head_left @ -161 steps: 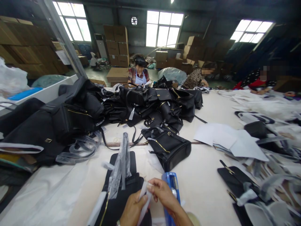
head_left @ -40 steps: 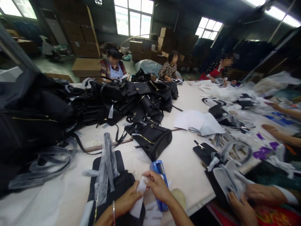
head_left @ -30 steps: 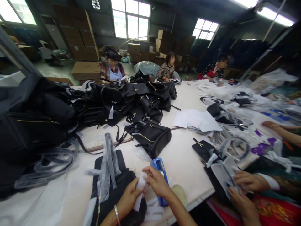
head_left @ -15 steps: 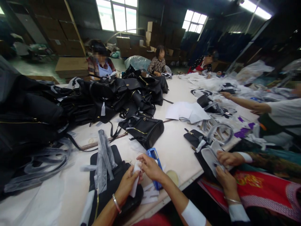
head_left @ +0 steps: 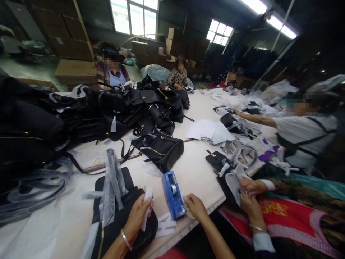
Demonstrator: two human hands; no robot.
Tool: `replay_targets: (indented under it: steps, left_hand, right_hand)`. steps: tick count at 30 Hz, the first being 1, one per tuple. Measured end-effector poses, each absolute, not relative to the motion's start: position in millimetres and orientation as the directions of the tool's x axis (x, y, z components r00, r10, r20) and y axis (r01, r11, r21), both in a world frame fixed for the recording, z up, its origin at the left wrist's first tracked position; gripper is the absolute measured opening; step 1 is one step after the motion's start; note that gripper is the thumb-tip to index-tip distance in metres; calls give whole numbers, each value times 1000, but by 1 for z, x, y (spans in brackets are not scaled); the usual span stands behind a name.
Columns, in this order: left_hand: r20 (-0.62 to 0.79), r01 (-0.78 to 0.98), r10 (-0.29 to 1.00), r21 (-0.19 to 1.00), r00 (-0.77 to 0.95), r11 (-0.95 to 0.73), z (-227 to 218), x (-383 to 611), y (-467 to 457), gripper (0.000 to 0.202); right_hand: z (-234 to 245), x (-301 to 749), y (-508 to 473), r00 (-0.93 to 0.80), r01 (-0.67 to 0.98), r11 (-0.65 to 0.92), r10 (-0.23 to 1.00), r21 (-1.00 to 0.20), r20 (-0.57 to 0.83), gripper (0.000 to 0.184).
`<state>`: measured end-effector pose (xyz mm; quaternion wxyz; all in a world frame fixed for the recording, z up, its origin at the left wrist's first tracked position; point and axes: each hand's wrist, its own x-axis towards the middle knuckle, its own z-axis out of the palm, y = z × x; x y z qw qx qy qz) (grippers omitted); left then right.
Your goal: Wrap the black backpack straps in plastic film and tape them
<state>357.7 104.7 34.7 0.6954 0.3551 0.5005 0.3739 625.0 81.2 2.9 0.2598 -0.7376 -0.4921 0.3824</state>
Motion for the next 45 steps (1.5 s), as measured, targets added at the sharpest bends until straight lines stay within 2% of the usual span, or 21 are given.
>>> replay_targets:
  steps: [8, 14, 17, 19, 22, 28, 34, 38, 41, 43, 45]
  left_hand:
    - [-448, -196, 866, 850, 222, 489, 32, 356, 103, 30]
    - [-433, -226, 873, 848, 224, 479, 28, 351, 101, 32]
    - [-426, -232, 877, 850, 223, 473, 25, 350, 99, 31]
    - [-421, -219, 877, 856, 230, 469, 23, 350, 98, 30]
    - [-418, -207, 873, 858, 249, 470, 20, 352, 98, 30]
    - [-412, -206, 867, 856, 281, 474, 16, 351, 100, 29]
    - [-423, -222, 854, 840, 303, 495, 17, 350, 100, 29]
    - [-430, -240, 848, 828, 311, 507, 16, 352, 102, 31]
    - [-425, -254, 855, 828, 298, 500, 17, 352, 103, 32]
    - [-422, -263, 859, 828, 289, 496, 17, 351, 103, 32]
    - [-423, -264, 860, 828, 287, 495, 17, 351, 102, 33]
  right_hand:
    - [-20, 609, 60, 220, 542, -407, 913, -735, -344, 31]
    - [5, 602, 53, 218, 558, -323, 946, -764, -241, 26]
    - [14, 599, 39, 211, 503, -299, 952, -811, -220, 26]
    - [10, 599, 30, 225, 360, -388, 919, -849, -324, 29]
    - [-9, 601, 17, 232, 134, -564, 817, -815, -528, 35]
    - [-42, 609, 6, 212, 63, -667, 736, -742, -643, 34]
    - [-43, 610, 10, 231, 178, -630, 773, -756, -590, 28]
    - [-37, 614, 11, 255, 355, -549, 836, -757, -486, 23]
    - [-40, 616, -1, 273, 587, -488, 871, -646, -410, 18]
    - [-41, 613, -9, 205, 685, -431, 888, -587, -412, 17]
    - [-32, 604, -10, 79, 673, -366, 900, -643, -430, 20]
